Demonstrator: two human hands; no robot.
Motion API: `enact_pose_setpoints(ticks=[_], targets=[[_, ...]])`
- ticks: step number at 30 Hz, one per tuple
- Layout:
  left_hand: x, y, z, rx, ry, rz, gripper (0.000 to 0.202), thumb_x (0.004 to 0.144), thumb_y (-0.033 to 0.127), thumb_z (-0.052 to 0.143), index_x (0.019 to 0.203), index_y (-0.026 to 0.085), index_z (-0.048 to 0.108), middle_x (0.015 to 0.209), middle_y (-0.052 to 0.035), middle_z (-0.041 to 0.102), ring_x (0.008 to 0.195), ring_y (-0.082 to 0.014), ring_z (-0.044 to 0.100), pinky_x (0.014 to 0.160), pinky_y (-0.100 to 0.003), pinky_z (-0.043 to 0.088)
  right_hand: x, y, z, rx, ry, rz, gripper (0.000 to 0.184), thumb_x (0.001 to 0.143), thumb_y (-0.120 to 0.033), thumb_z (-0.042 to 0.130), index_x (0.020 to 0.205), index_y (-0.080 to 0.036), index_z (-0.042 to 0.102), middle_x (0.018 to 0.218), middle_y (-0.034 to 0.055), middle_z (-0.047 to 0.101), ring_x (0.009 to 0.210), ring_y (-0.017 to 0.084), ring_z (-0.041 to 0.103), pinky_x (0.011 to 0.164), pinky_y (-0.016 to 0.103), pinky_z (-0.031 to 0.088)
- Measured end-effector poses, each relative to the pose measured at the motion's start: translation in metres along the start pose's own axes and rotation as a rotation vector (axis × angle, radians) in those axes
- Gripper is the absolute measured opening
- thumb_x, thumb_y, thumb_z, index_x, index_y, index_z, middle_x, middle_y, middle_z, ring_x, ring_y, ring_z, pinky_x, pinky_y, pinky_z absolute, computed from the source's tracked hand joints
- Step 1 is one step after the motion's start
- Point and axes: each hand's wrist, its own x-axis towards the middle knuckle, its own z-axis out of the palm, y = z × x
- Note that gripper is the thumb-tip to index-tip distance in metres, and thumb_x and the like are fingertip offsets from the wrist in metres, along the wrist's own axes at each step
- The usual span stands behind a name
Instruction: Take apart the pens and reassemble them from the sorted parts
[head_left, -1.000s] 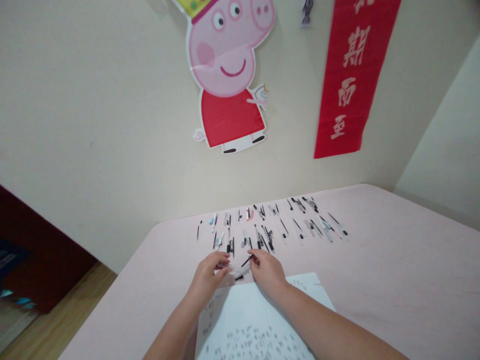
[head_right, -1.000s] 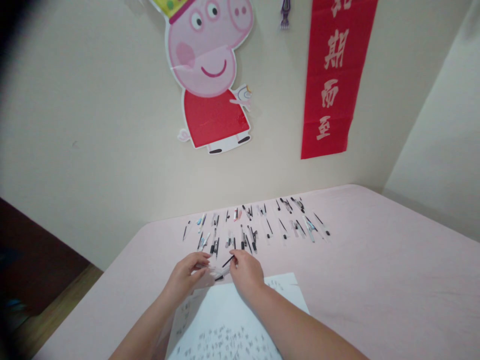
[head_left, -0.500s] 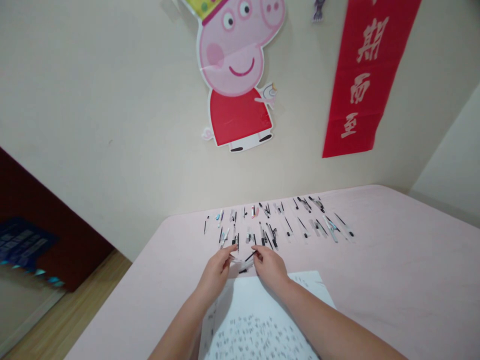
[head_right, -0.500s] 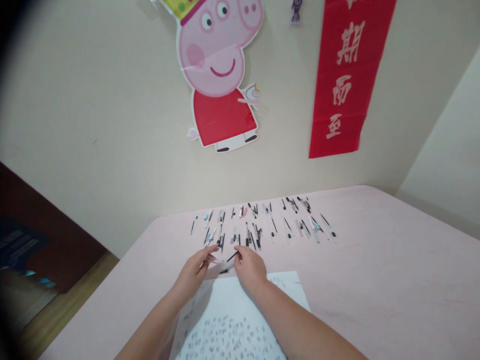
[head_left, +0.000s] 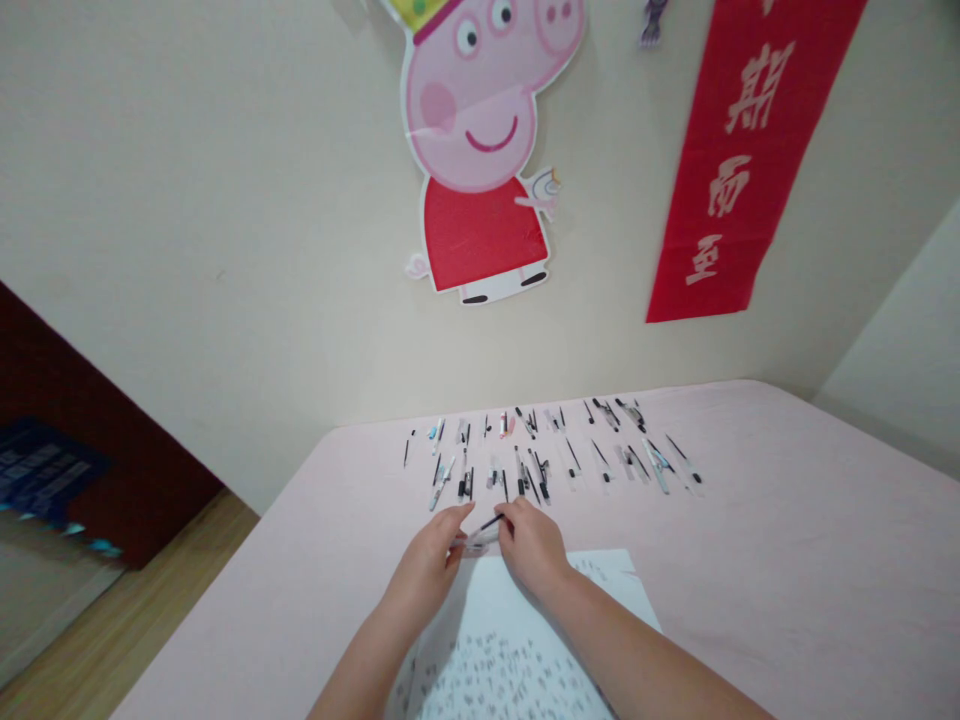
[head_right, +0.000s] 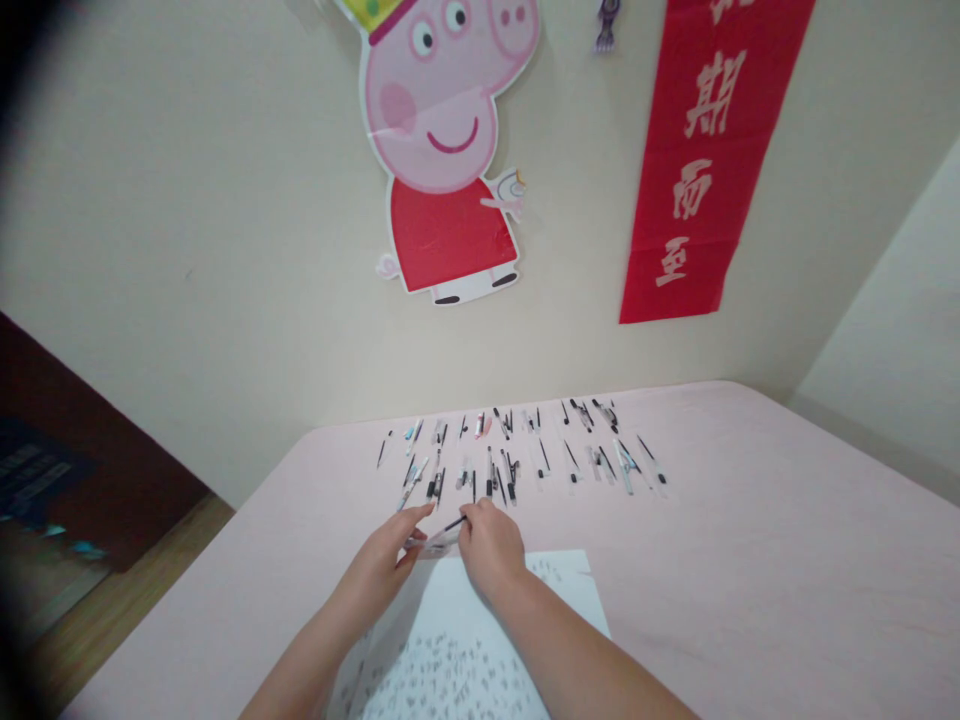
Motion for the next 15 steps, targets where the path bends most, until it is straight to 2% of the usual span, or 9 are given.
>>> enact_pose_setpoints(ticks=[3,7,10,13,15], targets=[[-0.0011,0.0009,-0.0018,0.001,-0.016,0.003,0.057,0.071,0.0,0.044,0.122,0.023,0.053,0.11,-0.0063,0.065,0.083,-0.0142,0.064,0.081,-0.032,0.053,-0.0003,-0.0008,-0.0004,-0.015,-0.012,-0.011,0.024,0.086,-0.017,0.048,0.093,-0.022,0.07,0.089,0.0064,0.065,0.082,0.019,0.062,0.071,0.027,0.042],[-0.0012,0.0003,-0.0037,-0.017,-0.022,-0.003,0.053,0.072,0.001,0.044,0.12,0.022,0.053,0.107,-0.0068,0.064,0.081,-0.0142,0.064,0.08,-0.032,0.053,0.0001,-0.0015,-0.0012,0.044,0.017,-0.038,0.024,0.086,-0.017,0.047,0.095,-0.02,0.069,0.089,0.0063,0.063,0.082,0.018,0.061,0.073,0.026,0.042],[-0.0008,0.0011,-0.0037,-0.041,0.001,-0.051,0.044,0.075,0.007,0.048,0.116,0.022,0.053,0.106,-0.007,0.064,0.08,-0.0151,0.064,0.077,-0.033,0.054,-0.001,-0.0043,-0.004,0.166,0.012,-0.156,0.023,0.085,-0.018,0.05,0.1,-0.019,0.068,0.091,0.0053,0.062,0.083,0.017,0.059,0.075,0.026,0.043],[-0.0001,0.0042,-0.0033,-0.065,0.023,-0.11,0.034,0.077,0.014,0.051,0.11,0.021,0.054,0.103,-0.0071,0.064,0.078,-0.0158,0.065,0.074,-0.033,0.054,-0.0039,-0.0082,-0.0066,0.267,-0.05,-0.317,0.025,0.081,-0.018,0.056,0.103,-0.021,0.066,0.095,0.0037,0.061,0.085,0.016,0.058,0.076,0.025,0.043],[0.0004,0.0065,-0.0027,-0.072,0.052,-0.124,0.028,0.078,0.017,0.052,0.106,0.021,0.054,0.099,-0.0065,0.064,0.077,-0.0162,0.065,0.073,-0.033,0.054,-0.0053,-0.0098,-0.0068,0.288,-0.094,-0.373,0.027,0.078,-0.015,0.058,0.103,-0.022,0.065,0.098,0.003,0.061,0.088,0.016,0.058,0.078,0.025,0.043]])
